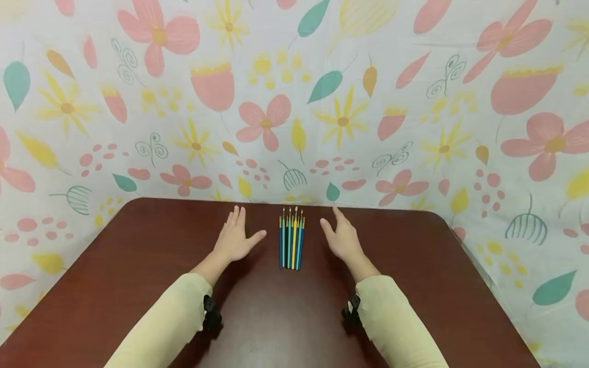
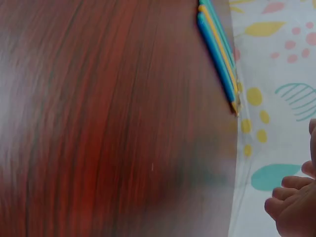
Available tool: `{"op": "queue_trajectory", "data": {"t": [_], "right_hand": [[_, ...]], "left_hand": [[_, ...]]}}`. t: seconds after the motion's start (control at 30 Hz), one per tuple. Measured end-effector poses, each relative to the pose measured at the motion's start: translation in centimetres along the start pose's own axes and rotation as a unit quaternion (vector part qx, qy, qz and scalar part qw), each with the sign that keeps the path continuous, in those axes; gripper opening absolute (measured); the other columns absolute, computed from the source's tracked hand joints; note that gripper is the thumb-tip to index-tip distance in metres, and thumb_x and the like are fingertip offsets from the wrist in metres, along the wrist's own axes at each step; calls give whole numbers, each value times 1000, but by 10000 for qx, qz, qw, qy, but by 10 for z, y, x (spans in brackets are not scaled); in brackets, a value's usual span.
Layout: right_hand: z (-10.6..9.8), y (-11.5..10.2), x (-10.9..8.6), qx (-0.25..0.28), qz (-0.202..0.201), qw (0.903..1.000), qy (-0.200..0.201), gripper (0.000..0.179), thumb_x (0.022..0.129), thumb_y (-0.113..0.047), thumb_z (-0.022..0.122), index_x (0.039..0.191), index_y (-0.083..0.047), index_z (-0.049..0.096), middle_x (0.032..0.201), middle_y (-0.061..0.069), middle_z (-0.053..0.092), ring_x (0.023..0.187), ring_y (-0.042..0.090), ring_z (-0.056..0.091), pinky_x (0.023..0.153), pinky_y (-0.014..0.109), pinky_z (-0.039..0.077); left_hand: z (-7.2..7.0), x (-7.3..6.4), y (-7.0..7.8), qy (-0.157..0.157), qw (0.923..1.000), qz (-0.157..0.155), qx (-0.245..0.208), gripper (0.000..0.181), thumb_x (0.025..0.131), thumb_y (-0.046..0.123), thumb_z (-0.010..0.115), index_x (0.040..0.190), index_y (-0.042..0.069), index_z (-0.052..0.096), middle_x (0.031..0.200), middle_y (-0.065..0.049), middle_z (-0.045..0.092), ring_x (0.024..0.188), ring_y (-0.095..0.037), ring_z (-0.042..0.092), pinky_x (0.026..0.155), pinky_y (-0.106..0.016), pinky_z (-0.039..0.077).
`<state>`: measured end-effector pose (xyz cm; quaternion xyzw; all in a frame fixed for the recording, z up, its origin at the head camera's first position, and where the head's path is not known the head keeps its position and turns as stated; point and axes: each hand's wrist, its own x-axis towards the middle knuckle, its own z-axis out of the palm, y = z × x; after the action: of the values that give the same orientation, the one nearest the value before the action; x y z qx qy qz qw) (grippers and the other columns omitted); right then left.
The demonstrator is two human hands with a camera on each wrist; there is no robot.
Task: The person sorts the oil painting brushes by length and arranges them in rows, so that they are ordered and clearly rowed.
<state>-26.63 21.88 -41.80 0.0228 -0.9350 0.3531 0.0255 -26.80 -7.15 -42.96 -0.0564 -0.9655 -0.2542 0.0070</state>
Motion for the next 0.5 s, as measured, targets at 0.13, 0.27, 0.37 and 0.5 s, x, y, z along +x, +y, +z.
{"op": "queue_trajectory", "data": {"t": [0.13,0.27,0.37,0.5], "right_hand": [[10,-2,-4,379,180,9991,38,66,99,-39,45,151,-7,20,150,21,34,136,39,36,109,55,36],[16,-6,-1,757,255,9967,171,61,98,-34,48,148,-5,28,144,21,43,131,37,44,107,53,40],[18,-11,1,1040,397,9937,112,59,98,-32,48,147,-5,30,143,20,45,131,35,44,108,51,40],[22,-17,0,1630,612,9847,-80,58,99,-28,47,148,-4,28,145,20,43,134,35,40,109,51,38]], "left_hand": [[8,-6,3,-91,9977,-28,-669,91,89,54,54,152,5,10,160,-13,4,148,-30,5,119,-52,20],[14,-5,10,15,9936,97,-1129,87,90,51,56,153,8,13,160,-10,8,147,-30,11,117,-53,26],[20,-3,15,20,9916,197,-1280,85,91,49,56,152,8,15,160,-10,10,146,-31,14,116,-52,28],[28,-4,20,14,9888,213,-1475,80,91,47,56,151,8,20,159,-11,14,146,-29,18,116,-50,29]]}}
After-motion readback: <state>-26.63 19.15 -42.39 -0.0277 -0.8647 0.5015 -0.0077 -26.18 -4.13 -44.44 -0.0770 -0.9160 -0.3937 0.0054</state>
